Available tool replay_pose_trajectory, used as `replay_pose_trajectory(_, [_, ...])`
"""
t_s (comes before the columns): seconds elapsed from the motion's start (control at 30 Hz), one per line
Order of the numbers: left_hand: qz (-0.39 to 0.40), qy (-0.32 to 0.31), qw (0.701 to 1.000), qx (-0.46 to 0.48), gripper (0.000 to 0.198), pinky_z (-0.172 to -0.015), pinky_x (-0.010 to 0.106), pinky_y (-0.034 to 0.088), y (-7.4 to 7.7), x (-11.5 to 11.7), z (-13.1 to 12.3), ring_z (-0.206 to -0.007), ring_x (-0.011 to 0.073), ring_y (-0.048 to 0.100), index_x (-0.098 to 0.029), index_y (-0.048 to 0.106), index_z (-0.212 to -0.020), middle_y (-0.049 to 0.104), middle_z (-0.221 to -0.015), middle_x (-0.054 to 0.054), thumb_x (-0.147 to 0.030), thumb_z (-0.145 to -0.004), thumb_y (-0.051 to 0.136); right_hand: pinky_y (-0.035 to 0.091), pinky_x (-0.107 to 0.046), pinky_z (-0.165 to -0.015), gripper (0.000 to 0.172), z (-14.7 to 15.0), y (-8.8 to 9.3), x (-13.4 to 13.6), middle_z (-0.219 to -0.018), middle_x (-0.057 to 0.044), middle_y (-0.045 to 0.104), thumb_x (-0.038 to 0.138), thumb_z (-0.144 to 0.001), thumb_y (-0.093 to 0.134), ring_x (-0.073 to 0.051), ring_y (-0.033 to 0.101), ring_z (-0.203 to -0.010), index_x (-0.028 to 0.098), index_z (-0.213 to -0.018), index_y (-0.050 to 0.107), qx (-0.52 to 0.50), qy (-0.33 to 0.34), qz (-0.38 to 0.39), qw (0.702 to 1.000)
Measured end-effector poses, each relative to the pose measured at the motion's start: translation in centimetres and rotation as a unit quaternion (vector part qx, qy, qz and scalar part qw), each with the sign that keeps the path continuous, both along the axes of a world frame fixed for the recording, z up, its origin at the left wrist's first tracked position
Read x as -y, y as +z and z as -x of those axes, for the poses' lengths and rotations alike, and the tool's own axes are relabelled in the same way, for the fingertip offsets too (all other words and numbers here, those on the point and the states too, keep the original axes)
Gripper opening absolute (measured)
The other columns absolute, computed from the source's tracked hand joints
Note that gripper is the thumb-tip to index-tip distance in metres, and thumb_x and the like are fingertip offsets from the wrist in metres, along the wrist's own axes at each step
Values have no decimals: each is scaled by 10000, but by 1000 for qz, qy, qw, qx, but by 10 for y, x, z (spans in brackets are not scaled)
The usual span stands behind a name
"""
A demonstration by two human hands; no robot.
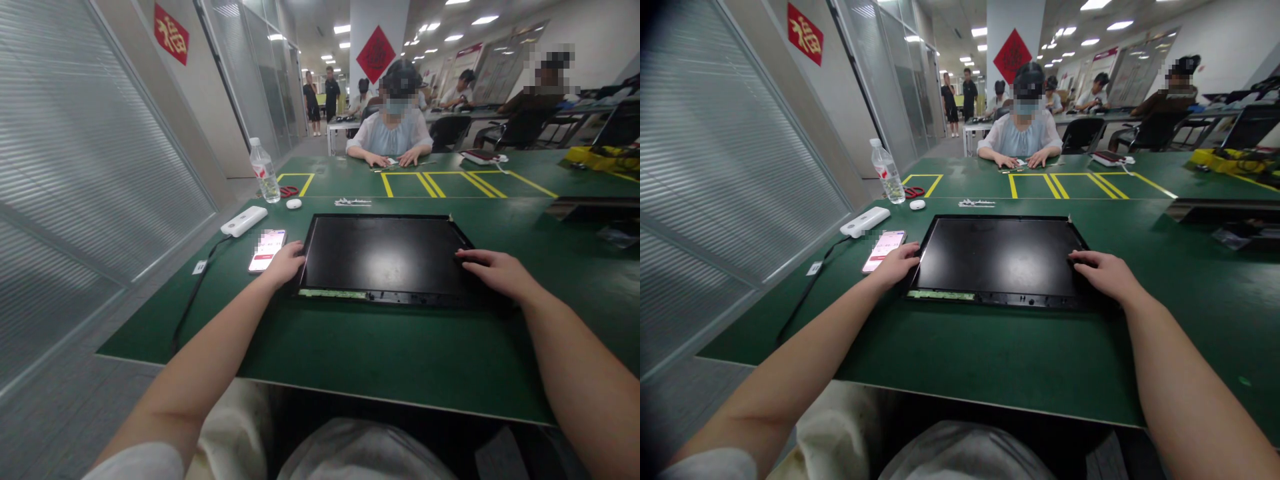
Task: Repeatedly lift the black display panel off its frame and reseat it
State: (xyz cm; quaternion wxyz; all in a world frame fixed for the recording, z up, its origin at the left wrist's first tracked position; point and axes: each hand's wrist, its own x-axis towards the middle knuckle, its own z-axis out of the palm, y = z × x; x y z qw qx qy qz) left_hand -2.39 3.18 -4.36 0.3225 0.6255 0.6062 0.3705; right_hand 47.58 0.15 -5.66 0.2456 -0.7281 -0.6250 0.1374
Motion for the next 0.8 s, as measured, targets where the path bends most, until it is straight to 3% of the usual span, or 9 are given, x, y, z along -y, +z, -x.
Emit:
replay_pose_trajectory(0.1, [41,15,994,96,383,-904,404,599,6,4,-6,-970,296,758,-181,795,-1129,813,-1026,80,-162,-773,657,477,-500,-1125,416,-5,-5,-2,-1269,-18,738,427,-753,639,-313,654,-1235,305,-1115,804,-10,3,-16,1000])
replay_pose_trajectory(0.27, [99,47,967,231,534,-677,322,622,19,12,-17,-704,212,750,-170,637,-1421,814,-905,76,-174,-887,646,506,-510,-1094,392,-8,-6,-4,-1261,-15,740,416,-746,643,-319,665,-1214,322,-1086,811,-10,6,-32,999])
replay_pose_trajectory(0.47, [138,67,938,311,598,-649,299,634,23,16,-23,-675,193,753,-211,604,-1462,813,-944,69,-105,-879,686,503,-504,-1102,393,-9,-8,-5,-1268,-4,737,415,-753,645,-314,665,-1218,329,-1099,812,-4,5,-28,1000])
replay_pose_trajectory(0.8, [160,99,920,345,604,-560,300,623,15,11,-26,-534,179,711,-208,611,-1449,798,-858,58,-78,-868,711,498,-531,-1102,399,-3,-3,-2,-1311,0,718,426,-763,641,-322,652,-1243,329,-1117,798,8,7,-13,1000])
